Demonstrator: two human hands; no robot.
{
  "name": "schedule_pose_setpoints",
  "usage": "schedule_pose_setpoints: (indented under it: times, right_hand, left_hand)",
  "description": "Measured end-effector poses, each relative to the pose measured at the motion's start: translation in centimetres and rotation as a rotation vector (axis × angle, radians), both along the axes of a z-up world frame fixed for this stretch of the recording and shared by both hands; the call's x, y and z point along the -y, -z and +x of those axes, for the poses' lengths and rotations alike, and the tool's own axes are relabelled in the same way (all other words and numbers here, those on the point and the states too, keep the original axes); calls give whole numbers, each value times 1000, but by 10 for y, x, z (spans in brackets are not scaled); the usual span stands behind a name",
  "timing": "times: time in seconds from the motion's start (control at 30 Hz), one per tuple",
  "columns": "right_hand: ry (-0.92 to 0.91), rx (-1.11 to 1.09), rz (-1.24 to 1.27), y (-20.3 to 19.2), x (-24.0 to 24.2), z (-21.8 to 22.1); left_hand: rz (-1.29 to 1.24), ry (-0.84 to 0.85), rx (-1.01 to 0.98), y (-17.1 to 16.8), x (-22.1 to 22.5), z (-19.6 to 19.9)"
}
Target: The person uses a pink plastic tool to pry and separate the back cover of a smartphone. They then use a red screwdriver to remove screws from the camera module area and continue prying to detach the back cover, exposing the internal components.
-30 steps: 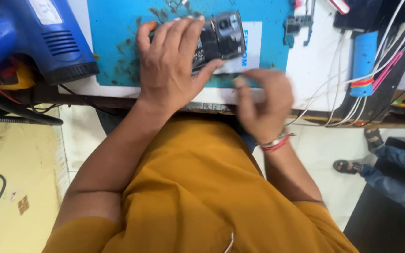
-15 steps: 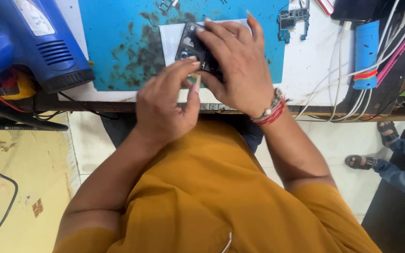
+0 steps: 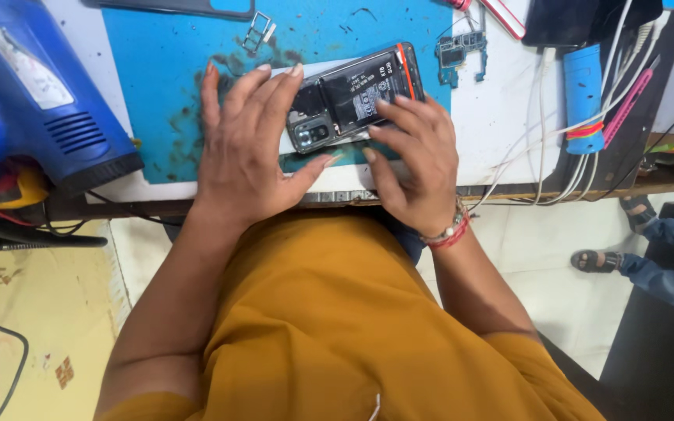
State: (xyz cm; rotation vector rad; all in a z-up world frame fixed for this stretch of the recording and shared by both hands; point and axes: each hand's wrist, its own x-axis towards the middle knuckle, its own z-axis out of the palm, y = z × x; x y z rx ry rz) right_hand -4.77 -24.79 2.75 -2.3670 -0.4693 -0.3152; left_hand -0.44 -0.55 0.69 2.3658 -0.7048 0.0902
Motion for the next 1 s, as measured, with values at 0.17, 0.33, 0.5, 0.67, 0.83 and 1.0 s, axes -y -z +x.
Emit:
schedule_pose_setpoints:
  times: [0.17, 0.33, 0.5, 0.67, 0.83, 1.0]
  right_hand:
    - [158, 220, 49, 44, 58, -33]
    - [803, 344, 28, 62, 235, -31]
    - [938, 12, -295, 80, 355, -21]
    - [963, -233, -182, 82, 373, -14]
    - [1235, -156, -265, 65, 350, -2]
    - [688, 71, 498, 25, 244, -18]
  left_hand:
    - [28, 6, -15, 9, 0, -2]
    - [35, 0, 11, 9, -1, -4]
    - [-4, -22, -4, 4, -3, -4]
    - [6, -45, 23, 7, -5, -7]
    - [28, -50, 42, 8, -6, -11]
    - [25, -42, 16, 3, -1, -17]
